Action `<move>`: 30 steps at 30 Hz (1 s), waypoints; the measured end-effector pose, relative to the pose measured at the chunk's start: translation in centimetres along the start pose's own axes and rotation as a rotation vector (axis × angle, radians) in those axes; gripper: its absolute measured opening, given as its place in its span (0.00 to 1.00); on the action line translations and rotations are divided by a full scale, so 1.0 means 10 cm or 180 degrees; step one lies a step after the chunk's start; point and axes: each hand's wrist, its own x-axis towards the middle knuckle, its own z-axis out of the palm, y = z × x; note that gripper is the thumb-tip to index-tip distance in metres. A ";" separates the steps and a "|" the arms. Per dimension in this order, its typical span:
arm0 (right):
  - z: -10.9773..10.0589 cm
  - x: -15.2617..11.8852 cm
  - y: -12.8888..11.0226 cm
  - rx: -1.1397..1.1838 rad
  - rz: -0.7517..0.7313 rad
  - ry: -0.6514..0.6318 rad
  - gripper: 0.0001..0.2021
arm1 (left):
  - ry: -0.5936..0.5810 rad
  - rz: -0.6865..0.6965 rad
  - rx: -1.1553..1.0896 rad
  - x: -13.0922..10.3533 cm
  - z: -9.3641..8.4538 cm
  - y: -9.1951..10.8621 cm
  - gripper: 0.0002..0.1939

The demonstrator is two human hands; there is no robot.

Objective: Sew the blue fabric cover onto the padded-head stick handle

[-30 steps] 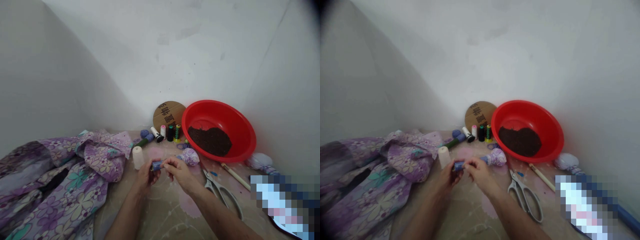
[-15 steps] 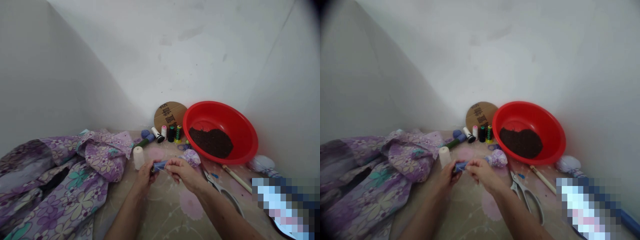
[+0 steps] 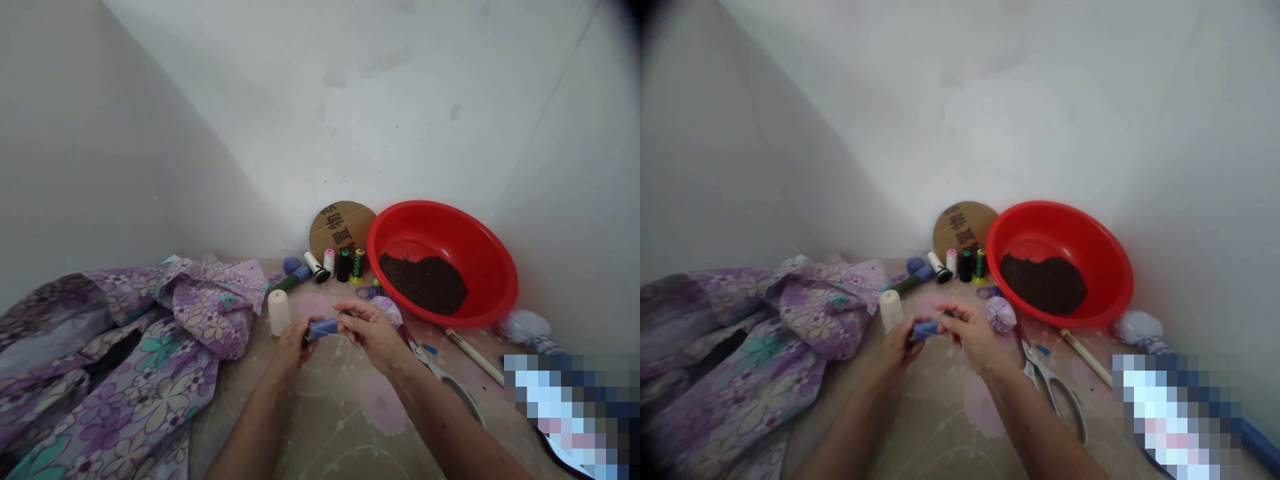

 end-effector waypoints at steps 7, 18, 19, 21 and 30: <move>-0.06 0.04 -0.02 -0.0307 0.0027 -0.0041 0.08 | 0.0083 -0.0045 -0.0040 0.02 -0.01 -0.01 0.21; -0.12 0.10 -0.06 -0.0487 0.0038 -0.0018 0.09 | 0.0146 -0.0084 0.0042 0.01 -0.02 0.01 0.20; -0.12 0.10 -0.06 -0.0439 0.0060 -0.0028 0.09 | 0.0136 -0.0081 0.0062 0.01 -0.02 0.01 0.21; -0.13 0.11 -0.07 -0.0392 0.0093 -0.0040 0.10 | 0.0121 -0.0063 0.0112 0.00 -0.02 0.03 0.21; -0.22 0.26 0.01 -0.0539 -0.0032 0.0191 0.08 | -0.0060 -0.0011 0.0424 -0.04 -0.01 0.08 0.23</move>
